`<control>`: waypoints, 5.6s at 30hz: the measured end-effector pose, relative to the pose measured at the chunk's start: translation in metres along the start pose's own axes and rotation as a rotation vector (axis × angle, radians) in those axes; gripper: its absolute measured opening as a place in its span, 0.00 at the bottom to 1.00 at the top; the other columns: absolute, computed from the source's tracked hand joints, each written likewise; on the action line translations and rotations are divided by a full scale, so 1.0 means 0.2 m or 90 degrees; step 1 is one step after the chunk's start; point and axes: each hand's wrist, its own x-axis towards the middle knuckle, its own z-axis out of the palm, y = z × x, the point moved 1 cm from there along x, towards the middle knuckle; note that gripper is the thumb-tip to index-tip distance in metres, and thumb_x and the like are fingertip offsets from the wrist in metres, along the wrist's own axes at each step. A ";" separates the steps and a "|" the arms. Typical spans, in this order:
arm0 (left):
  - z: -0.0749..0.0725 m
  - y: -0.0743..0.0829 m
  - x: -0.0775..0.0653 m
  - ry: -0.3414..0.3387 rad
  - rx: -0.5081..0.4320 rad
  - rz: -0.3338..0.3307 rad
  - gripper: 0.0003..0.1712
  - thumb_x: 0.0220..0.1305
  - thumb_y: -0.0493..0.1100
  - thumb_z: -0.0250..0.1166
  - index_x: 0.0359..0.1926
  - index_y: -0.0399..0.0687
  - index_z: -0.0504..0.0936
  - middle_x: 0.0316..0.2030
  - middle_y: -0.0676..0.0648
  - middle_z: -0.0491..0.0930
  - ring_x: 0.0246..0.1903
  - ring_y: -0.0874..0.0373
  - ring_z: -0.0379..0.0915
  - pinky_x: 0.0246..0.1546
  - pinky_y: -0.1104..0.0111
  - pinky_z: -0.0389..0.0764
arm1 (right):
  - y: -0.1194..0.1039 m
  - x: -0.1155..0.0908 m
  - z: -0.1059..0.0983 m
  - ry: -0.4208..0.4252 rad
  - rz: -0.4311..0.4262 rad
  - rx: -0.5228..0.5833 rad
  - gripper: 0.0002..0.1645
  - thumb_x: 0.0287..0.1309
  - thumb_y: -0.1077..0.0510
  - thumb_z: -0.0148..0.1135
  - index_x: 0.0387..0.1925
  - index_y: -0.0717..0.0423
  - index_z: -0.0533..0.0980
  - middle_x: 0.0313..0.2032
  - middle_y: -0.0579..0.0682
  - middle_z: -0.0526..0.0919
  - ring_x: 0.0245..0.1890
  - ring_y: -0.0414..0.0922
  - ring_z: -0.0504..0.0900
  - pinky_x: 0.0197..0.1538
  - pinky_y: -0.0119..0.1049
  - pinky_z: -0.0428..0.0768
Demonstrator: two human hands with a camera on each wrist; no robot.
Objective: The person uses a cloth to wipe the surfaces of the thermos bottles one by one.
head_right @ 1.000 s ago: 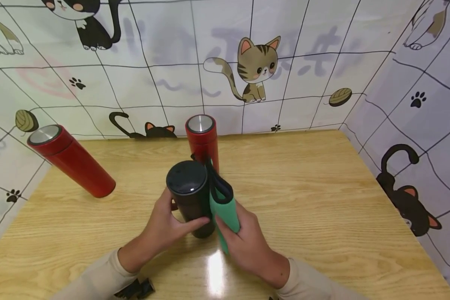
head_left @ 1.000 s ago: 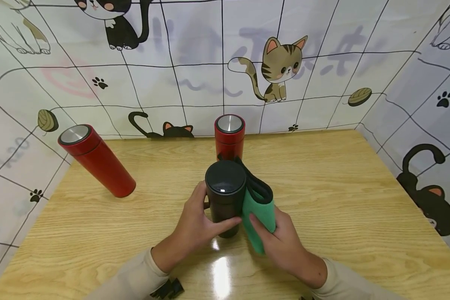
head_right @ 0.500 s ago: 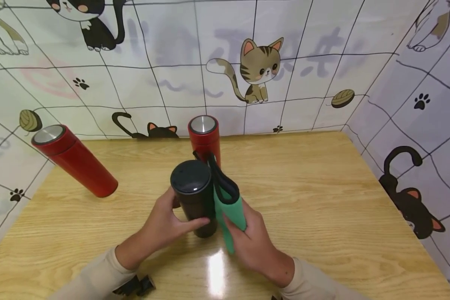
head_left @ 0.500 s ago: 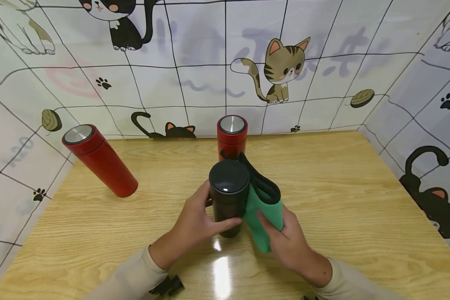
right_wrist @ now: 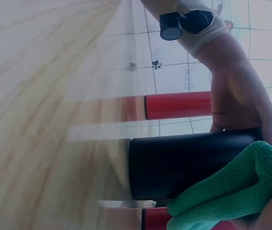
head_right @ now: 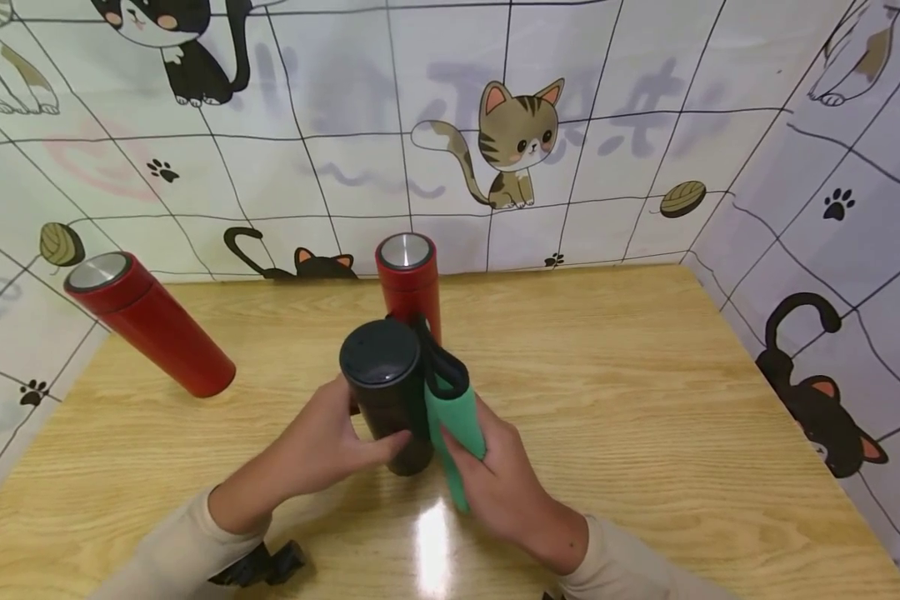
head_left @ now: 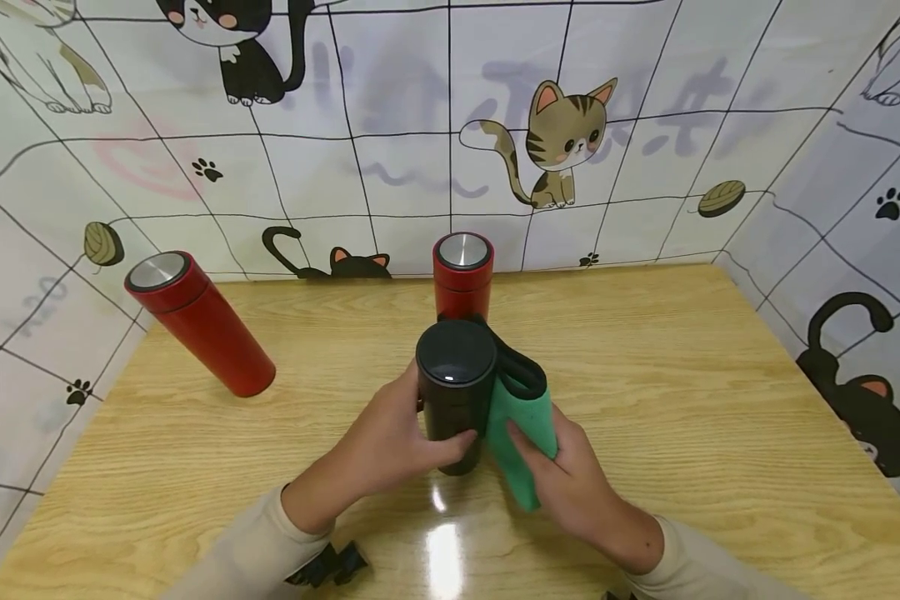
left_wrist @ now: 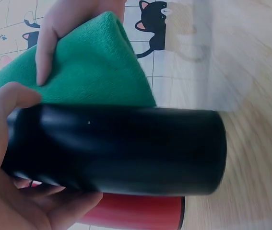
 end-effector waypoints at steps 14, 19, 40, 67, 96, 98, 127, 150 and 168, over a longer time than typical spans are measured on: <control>0.01 0.00 0.04 0.035 0.008 0.043 0.54 0.43 0.50 0.83 0.69 0.63 0.62 0.60 0.63 0.74 0.60 0.66 0.72 0.62 0.62 0.76 | 0.01 0.01 0.01 -0.009 0.015 -0.010 0.18 0.73 0.65 0.50 0.61 0.59 0.71 0.52 0.54 0.84 0.49 0.37 0.83 0.51 0.34 0.83; -0.01 0.00 0.04 0.008 0.006 0.050 0.50 0.44 0.49 0.83 0.67 0.61 0.67 0.59 0.62 0.76 0.58 0.66 0.75 0.58 0.64 0.79 | 0.00 0.01 0.00 0.003 0.016 -0.006 0.18 0.72 0.66 0.51 0.60 0.61 0.71 0.52 0.56 0.83 0.49 0.37 0.83 0.51 0.33 0.83; -0.07 0.00 0.03 -0.043 0.000 0.045 0.48 0.46 0.47 0.82 0.67 0.58 0.68 0.60 0.55 0.78 0.58 0.59 0.77 0.55 0.58 0.82 | -0.01 0.00 -0.02 0.012 -0.017 0.025 0.21 0.72 0.68 0.49 0.63 0.61 0.69 0.54 0.57 0.80 0.53 0.36 0.81 0.53 0.31 0.82; -0.07 0.05 0.00 -0.016 0.006 0.041 0.46 0.51 0.41 0.75 0.68 0.56 0.60 0.60 0.59 0.74 0.62 0.63 0.71 0.63 0.56 0.76 | -0.07 0.01 -0.02 0.049 -0.028 0.011 0.15 0.70 0.70 0.51 0.55 0.62 0.73 0.40 0.53 0.81 0.37 0.35 0.81 0.42 0.30 0.83; 0.03 0.07 -0.01 0.074 -0.078 0.055 0.53 0.47 0.44 0.82 0.68 0.50 0.58 0.59 0.53 0.77 0.59 0.60 0.75 0.62 0.58 0.76 | -0.03 -0.01 -0.01 -0.009 -0.023 0.028 0.22 0.72 0.68 0.50 0.64 0.58 0.70 0.55 0.58 0.81 0.54 0.38 0.82 0.54 0.35 0.83; 0.02 0.07 -0.01 0.086 -0.055 0.064 0.50 0.47 0.43 0.81 0.67 0.50 0.61 0.58 0.53 0.78 0.57 0.61 0.76 0.60 0.60 0.78 | -0.03 -0.01 -0.01 -0.014 -0.020 0.035 0.22 0.72 0.67 0.50 0.65 0.58 0.69 0.56 0.59 0.81 0.54 0.38 0.82 0.53 0.36 0.84; 0.00 0.14 -0.05 0.203 0.516 0.133 0.48 0.34 0.54 0.82 0.61 0.62 0.73 0.38 0.48 0.78 0.36 0.52 0.75 0.29 0.60 0.80 | -0.06 0.05 -0.05 0.087 -0.427 -0.174 0.27 0.74 0.57 0.45 0.66 0.71 0.68 0.71 0.64 0.65 0.74 0.50 0.64 0.75 0.34 0.63; 0.02 0.15 -0.06 0.181 0.521 0.138 0.47 0.35 0.57 0.80 0.62 0.64 0.73 0.37 0.51 0.78 0.35 0.56 0.75 0.26 0.63 0.81 | -0.10 0.03 -0.05 0.061 -0.389 -0.062 0.30 0.70 0.67 0.48 0.68 0.80 0.59 0.72 0.62 0.65 0.74 0.49 0.65 0.73 0.34 0.65; -0.05 0.20 -0.10 0.174 -0.119 0.259 0.43 0.45 0.43 0.81 0.62 0.42 0.70 0.52 0.45 0.81 0.50 0.54 0.79 0.56 0.63 0.79 | -0.05 -0.03 -0.01 -0.196 -0.069 0.197 0.24 0.75 0.71 0.34 0.68 0.66 0.61 0.56 0.56 0.79 0.54 0.38 0.82 0.54 0.37 0.84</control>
